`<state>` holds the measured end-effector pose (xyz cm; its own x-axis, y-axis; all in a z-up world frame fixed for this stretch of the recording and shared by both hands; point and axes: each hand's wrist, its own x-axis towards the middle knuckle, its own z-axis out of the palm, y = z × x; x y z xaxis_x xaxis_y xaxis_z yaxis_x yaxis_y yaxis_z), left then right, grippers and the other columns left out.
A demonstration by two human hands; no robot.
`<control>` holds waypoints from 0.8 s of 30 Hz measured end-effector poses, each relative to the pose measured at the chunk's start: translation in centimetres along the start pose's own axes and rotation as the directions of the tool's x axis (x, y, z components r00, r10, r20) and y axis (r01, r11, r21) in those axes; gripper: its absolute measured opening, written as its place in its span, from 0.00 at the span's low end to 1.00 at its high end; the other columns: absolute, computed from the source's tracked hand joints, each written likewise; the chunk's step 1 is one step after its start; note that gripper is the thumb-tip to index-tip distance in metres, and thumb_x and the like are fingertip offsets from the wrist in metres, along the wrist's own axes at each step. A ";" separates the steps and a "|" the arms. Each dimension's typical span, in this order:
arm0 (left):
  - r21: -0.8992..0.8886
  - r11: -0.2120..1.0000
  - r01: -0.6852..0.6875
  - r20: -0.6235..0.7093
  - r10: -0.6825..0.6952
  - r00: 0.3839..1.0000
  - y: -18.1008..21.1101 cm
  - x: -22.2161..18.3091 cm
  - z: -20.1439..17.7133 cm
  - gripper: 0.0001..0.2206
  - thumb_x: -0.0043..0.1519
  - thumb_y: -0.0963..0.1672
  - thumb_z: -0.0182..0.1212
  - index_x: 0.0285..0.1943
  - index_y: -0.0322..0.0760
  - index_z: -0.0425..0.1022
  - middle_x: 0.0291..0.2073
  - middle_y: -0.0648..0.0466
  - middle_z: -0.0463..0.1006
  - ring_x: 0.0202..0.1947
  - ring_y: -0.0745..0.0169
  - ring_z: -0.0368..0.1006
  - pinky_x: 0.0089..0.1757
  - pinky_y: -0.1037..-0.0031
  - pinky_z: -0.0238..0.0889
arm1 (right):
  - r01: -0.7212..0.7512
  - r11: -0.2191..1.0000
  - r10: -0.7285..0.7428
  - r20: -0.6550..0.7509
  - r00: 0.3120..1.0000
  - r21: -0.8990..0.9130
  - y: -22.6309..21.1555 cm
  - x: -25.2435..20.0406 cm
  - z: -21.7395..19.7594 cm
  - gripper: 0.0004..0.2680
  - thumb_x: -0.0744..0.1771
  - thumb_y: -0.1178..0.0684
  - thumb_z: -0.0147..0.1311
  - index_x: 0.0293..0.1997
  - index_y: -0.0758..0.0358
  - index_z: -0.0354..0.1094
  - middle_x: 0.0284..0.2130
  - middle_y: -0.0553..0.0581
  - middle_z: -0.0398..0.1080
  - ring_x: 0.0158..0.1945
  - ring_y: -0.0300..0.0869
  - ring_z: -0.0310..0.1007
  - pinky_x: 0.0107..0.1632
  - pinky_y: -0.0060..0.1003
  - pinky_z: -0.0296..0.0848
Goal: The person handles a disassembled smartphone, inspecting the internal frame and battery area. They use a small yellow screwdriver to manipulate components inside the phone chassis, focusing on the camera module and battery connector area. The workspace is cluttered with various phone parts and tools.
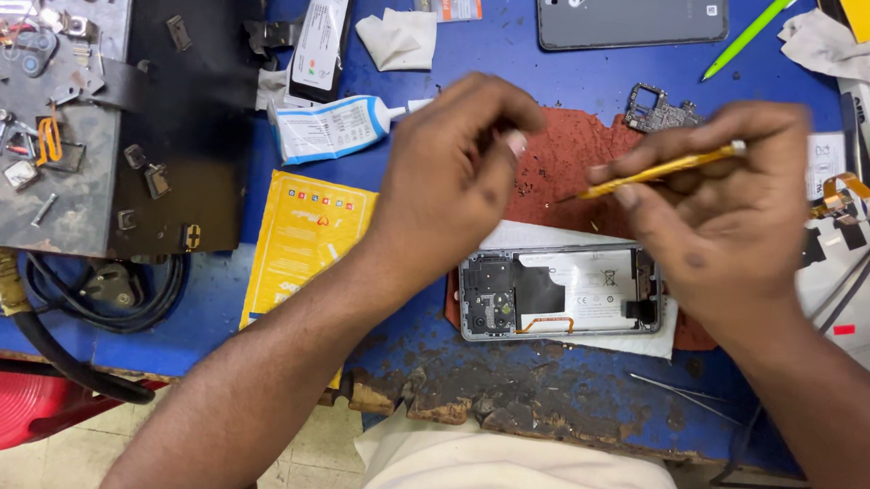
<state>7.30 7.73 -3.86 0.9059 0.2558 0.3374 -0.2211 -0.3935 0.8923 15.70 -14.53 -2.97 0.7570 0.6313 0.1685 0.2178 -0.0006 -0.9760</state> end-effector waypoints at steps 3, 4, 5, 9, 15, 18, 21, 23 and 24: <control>-0.013 1.000 -0.021 0.144 0.023 0.989 0.5 -0.2 0.3 0.09 0.62 0.34 0.60 0.49 0.34 0.75 0.41 0.53 0.77 0.38 0.65 0.77 0.38 0.75 0.71 | -0.022 1.000 0.023 -0.073 0.997 0.018 -0.7 -0.7 -1.3 0.17 0.71 0.71 0.53 0.57 0.59 0.46 0.45 0.63 0.68 0.51 0.44 0.76 0.61 0.43 0.81; -0.027 0.999 -0.027 0.179 0.031 0.983 0.7 -0.3 0.5 0.09 0.61 0.34 0.61 0.49 0.34 0.75 0.42 0.53 0.77 0.39 0.64 0.77 0.39 0.75 0.71 | -0.014 1.000 0.015 -0.096 0.995 0.019 -0.8 -1.0 -1.8 0.17 0.73 0.72 0.54 0.57 0.60 0.46 0.45 0.64 0.68 0.51 0.43 0.75 0.62 0.43 0.80; -0.041 0.999 -0.032 0.214 0.040 0.976 0.8 -0.3 0.6 0.10 0.60 0.35 0.63 0.49 0.34 0.75 0.42 0.52 0.77 0.40 0.63 0.78 0.39 0.75 0.72 | -0.009 1.000 0.011 -0.108 0.994 0.011 -0.7 -1.1 -2.2 0.16 0.74 0.72 0.54 0.58 0.60 0.46 0.45 0.64 0.68 0.51 0.44 0.74 0.63 0.43 0.79; -0.015 1.000 -0.016 0.278 0.020 0.961 1.3 -0.4 0.9 0.11 0.58 0.38 0.71 0.48 0.35 0.76 0.39 0.52 0.77 0.38 0.60 0.75 0.37 0.73 0.70 | -0.003 0.999 -0.003 -0.121 0.993 -0.050 -0.8 -1.7 -3.2 0.16 0.74 0.70 0.54 0.58 0.61 0.46 0.44 0.65 0.68 0.51 0.45 0.77 0.63 0.43 0.77; -0.043 0.999 0.007 0.262 0.004 0.965 1.2 -0.8 1.5 0.06 0.62 0.40 0.70 0.44 0.37 0.76 0.39 0.55 0.78 0.41 0.62 0.76 0.38 0.75 0.73 | 0.023 0.995 -0.032 -0.096 0.995 -0.096 -0.7 -2.0 -3.1 0.16 0.73 0.69 0.54 0.59 0.62 0.45 0.46 0.66 0.68 0.51 0.46 0.76 0.63 0.43 0.81; -0.032 0.999 -0.013 0.242 0.020 0.970 1.1 -0.9 1.6 0.06 0.62 0.40 0.69 0.43 0.37 0.76 0.38 0.56 0.78 0.41 0.62 0.75 0.38 0.74 0.72 | 0.063 0.986 -0.073 -0.060 0.996 -0.152 -1.4 -1.9 -2.6 0.14 0.74 0.70 0.52 0.57 0.63 0.46 0.46 0.67 0.68 0.53 0.48 0.77 0.62 0.43 0.77; 0.025 0.998 -0.050 0.222 0.043 0.974 0.9 -0.9 1.7 0.06 0.61 0.41 0.70 0.42 0.38 0.76 0.37 0.56 0.78 0.39 0.60 0.74 0.38 0.71 0.69 | 0.126 0.970 -0.132 -0.016 0.991 -0.210 -2.4 -1.7 -1.8 0.13 0.73 0.71 0.50 0.54 0.64 0.47 0.46 0.67 0.68 0.54 0.49 0.79 0.61 0.43 0.81; 0.061 0.995 -0.080 0.210 0.066 0.975 0.9 -0.9 1.7 0.07 0.61 0.41 0.71 0.41 0.38 0.76 0.36 0.57 0.78 0.39 0.59 0.73 0.39 0.69 0.68 | 0.158 0.964 -0.162 -0.002 0.987 -0.215 -2.9 -1.8 -1.2 0.13 0.71 0.71 0.50 0.53 0.65 0.47 0.45 0.67 0.68 0.53 0.50 0.78 0.59 0.42 0.82; 0.068 0.993 -0.095 0.209 0.078 0.975 0.9 -1.0 1.6 0.07 0.61 0.41 0.71 0.41 0.38 0.76 0.36 0.57 0.78 0.40 0.58 0.73 0.40 0.68 0.67 | 0.171 0.960 -0.173 0.007 0.985 -0.221 -3.1 -1.9 -1.0 0.13 0.71 0.71 0.50 0.53 0.65 0.47 0.45 0.67 0.68 0.53 0.50 0.78 0.59 0.42 0.83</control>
<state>6.81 5.68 -3.86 0.9412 0.0340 0.3362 -0.2807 -0.4750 0.8340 14.23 -16.52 -0.13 0.7032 0.6276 0.3342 0.4744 -0.0641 -0.8780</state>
